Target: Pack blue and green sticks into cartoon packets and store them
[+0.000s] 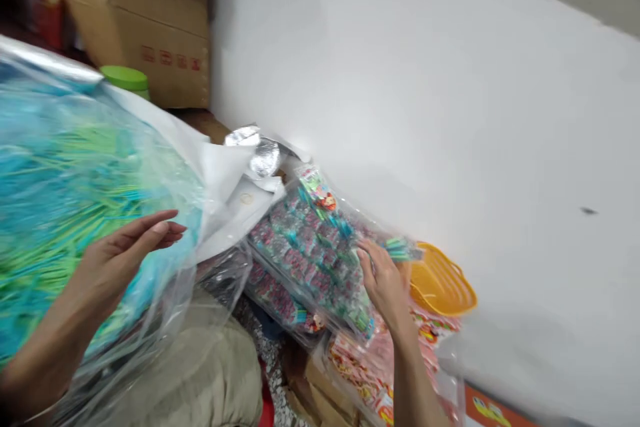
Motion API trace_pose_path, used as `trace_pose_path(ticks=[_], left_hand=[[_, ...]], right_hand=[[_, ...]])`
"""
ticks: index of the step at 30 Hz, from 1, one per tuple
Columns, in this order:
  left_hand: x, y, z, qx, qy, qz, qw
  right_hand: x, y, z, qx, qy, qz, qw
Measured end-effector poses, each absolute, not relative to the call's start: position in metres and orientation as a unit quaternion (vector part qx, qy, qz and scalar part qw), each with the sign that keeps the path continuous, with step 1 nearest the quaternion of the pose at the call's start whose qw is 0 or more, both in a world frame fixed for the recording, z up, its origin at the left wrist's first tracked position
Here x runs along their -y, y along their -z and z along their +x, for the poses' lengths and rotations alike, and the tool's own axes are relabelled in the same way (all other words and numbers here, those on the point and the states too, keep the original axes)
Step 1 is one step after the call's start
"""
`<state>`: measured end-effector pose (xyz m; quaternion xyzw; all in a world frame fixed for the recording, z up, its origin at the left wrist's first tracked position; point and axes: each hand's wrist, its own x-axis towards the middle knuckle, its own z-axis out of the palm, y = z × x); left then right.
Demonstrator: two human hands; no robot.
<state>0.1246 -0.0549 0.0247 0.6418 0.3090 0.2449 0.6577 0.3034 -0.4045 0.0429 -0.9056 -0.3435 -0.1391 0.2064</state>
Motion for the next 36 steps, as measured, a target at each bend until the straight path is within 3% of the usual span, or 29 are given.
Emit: trace_pose_path(ticks=[4,10,16,19,29,36], left_hand=[[0.037,-0.019,0.072,-0.341,-0.268,0.651,0.623],[-0.001,0.003,-0.043,-0.501,-0.383,0.618,0.47],[0.009,0.015,-0.129,-0.676,-0.345,0.634,0.152],[0.016,0.025,-0.147,-0.727,-0.291,0.62,0.06],[0.011,0.041,-0.143,-0.768,-0.115,0.626,0.066],[0.019,0.031,-0.142,-0.777,-0.094,0.613,0.109]], right_hand=[[0.336,-0.013,0.249,0.385,0.094,-0.87,0.293],[0.186,0.013,0.179,0.66,-0.084,-0.646,0.373],[0.099,0.026,0.144,0.776,-0.108,-0.521,0.338],[0.084,0.036,0.139,0.806,-0.114,-0.502,0.292],[0.09,0.07,0.175,0.8,-0.088,-0.546,0.233],[0.09,0.072,0.181,0.791,-0.086,-0.55,0.253]])
